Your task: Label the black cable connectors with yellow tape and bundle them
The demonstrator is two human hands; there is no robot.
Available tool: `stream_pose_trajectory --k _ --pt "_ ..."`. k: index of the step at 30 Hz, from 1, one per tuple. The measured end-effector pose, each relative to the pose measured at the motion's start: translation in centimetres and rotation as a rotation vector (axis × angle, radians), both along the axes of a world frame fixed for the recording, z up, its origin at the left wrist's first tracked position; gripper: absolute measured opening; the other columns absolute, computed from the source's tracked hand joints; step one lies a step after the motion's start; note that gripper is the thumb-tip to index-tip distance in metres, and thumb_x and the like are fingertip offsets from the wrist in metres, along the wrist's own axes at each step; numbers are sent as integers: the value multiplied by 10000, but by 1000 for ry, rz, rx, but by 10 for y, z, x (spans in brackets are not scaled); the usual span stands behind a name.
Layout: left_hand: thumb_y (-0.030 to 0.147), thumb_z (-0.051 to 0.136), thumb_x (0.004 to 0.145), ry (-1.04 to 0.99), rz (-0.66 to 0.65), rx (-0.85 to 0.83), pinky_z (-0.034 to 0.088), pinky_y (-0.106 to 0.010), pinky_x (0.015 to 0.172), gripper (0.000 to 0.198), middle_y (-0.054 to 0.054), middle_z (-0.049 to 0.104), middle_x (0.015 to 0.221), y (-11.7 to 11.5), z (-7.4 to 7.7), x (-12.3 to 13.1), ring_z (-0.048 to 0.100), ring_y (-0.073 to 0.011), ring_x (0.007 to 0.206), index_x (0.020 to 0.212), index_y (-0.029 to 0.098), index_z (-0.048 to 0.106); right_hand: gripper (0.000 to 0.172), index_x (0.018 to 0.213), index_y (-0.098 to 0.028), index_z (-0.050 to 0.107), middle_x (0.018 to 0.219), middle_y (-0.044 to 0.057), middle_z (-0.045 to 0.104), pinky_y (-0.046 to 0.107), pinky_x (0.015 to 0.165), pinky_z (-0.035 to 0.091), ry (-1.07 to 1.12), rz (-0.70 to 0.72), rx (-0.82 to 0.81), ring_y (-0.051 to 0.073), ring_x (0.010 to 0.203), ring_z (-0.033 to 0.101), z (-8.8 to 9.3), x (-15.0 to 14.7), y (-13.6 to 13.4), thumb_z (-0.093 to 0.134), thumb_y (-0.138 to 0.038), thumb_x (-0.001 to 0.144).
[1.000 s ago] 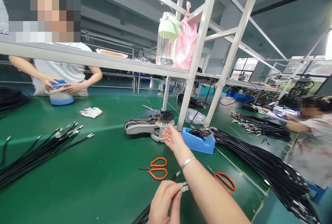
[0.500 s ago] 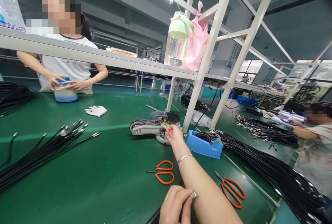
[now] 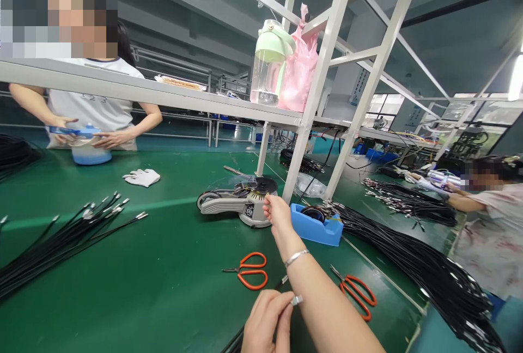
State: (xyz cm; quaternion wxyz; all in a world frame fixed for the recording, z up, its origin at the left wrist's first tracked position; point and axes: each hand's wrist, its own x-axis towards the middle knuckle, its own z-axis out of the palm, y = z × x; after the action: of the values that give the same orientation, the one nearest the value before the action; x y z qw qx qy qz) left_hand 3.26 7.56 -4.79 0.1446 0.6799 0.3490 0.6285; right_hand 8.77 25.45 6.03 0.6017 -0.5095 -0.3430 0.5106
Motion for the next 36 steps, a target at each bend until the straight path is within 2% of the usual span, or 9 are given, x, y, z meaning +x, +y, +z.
stream_pose_trajectory --k 3,6,8,10,13,20,25,31,36 --pt "128 516 889 48 -39 -17 526 -223 702 237 -42 644 858 -3 13 -3 636 -142 775 1072 227 628 161 793 -126 668 751 17 668 230 590 478 -75 29 113 108 614 600 0 38 -52 663 -285 818" --pt "131 527 888 117 -37 -60 519 -226 742 219 -44 651 876 -7 27 -2 636 -143 807 1057 204 647 203 714 -157 684 734 14 688 234 637 473 -130 1 160 128 660 618 -12 82 -124 724 -356 721" --pt "152 534 891 159 -33 -79 515 -224 741 202 -38 651 880 -10 33 2 634 -138 801 1048 197 653 206 716 -166 687 733 21 687 257 666 482 -206 -28 166 150 687 621 -24 103 -171 715 -370 721" --pt "162 539 894 203 -28 -93 512 -222 746 198 -30 650 893 -15 36 8 632 -131 803 1054 201 650 196 735 -171 685 742 31 681 275 669 491 -265 -30 142 168 699 620 -36 112 -208 696 -367 741" --pt "155 545 894 273 -20 -74 509 -222 751 217 -22 646 909 -23 38 17 624 -123 810 1087 208 628 184 733 -172 654 845 56 677 296 704 509 -247 -29 155 184 755 630 -48 109 -240 664 -350 778" --pt "92 585 856 322 11 -25 489 -224 719 185 -1 639 842 -40 45 21 604 -116 774 1005 198 610 185 654 -179 559 935 90 672 320 766 540 -117 -59 178 207 876 654 -48 90 -256 632 -283 789" --pt "54 575 843 290 -13 -20 480 -208 649 168 18 628 792 -45 43 20 587 -104 705 926 201 578 149 664 -172 568 891 98 684 312 747 546 -182 -59 174 201 826 666 -45 84 -260 617 -253 779" --pt "-21 534 838 258 -99 65 500 -233 714 265 -11 636 871 -45 40 16 595 -110 788 989 193 571 158 645 -177 546 835 93 678 293 705 563 -197 -88 176 192 782 671 -42 77 -260 613 -255 766" --pt "-65 524 821 299 -84 127 497 -235 694 331 -34 615 908 -49 42 10 578 -109 802 1029 183 591 159 645 -187 528 837 93 676 281 687 569 -208 -112 193 189 774 680 -41 70 -258 600 -251 771"
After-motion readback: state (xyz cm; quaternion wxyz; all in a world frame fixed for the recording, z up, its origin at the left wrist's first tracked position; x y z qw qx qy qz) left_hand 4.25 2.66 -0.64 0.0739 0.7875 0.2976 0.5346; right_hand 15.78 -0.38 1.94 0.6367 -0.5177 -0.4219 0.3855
